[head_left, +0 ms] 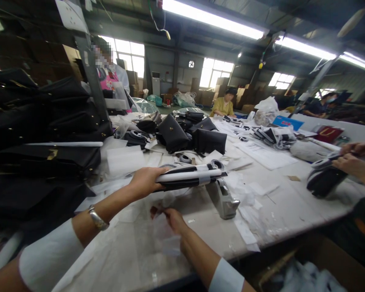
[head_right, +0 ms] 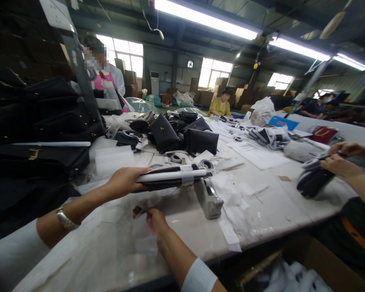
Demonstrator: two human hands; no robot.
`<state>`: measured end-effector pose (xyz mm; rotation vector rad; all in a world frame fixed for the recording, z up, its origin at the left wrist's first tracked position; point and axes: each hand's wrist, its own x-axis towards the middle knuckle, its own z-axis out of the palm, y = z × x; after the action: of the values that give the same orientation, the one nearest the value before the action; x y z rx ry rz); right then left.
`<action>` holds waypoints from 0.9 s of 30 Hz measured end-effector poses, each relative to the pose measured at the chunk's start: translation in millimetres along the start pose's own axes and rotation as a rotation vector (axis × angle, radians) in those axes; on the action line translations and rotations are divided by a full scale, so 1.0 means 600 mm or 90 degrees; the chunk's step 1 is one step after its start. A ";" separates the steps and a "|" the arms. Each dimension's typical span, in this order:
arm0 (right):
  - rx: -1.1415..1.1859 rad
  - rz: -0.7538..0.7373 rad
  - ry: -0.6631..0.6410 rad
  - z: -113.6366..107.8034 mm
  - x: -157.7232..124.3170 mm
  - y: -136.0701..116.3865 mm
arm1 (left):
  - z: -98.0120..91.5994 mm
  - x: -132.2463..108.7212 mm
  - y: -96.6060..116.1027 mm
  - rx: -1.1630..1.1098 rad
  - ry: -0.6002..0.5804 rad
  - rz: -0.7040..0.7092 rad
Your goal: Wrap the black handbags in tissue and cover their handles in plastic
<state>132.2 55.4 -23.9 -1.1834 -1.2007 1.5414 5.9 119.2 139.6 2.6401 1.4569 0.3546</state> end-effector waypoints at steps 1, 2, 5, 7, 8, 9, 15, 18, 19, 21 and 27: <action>0.037 0.040 -0.020 0.003 -0.005 -0.001 | 0.006 -0.009 0.004 -0.002 0.005 0.005; 0.068 0.088 -0.043 0.003 -0.009 -0.002 | 0.014 -0.019 0.008 -0.003 0.010 0.010; 0.137 0.217 -0.096 0.000 -0.018 -0.011 | 0.048 -0.056 0.025 -0.004 0.017 0.019; 0.163 0.265 -0.100 -0.001 -0.021 -0.015 | 0.078 -0.083 0.036 -0.002 0.022 0.028; 0.172 0.277 -0.094 -0.001 -0.023 -0.016 | 0.094 -0.096 0.040 0.003 0.031 0.039; 0.180 0.282 -0.086 0.001 -0.027 -0.016 | 0.112 -0.109 0.042 0.016 0.058 0.062; 0.085 0.272 -0.212 -0.019 -0.127 -0.038 | 0.210 -0.176 0.025 0.111 0.260 0.198; -0.167 0.120 -0.316 -0.063 -0.172 -0.099 | 0.245 -0.200 0.014 0.151 0.312 0.226; -0.211 0.072 -0.294 -0.082 -0.170 -0.125 | 0.253 -0.206 0.012 0.163 0.328 0.237; -0.344 -0.051 -0.191 -0.121 -0.137 -0.176 | 0.266 -0.214 0.014 0.172 0.363 0.243; -0.866 -0.164 -0.171 -0.219 0.075 -0.220 | 0.272 -0.220 0.027 0.121 0.425 0.213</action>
<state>258.8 150.0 84.3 -1.4945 -2.6261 0.5447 -7.3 2.2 -35.1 3.0906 1.2015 1.2899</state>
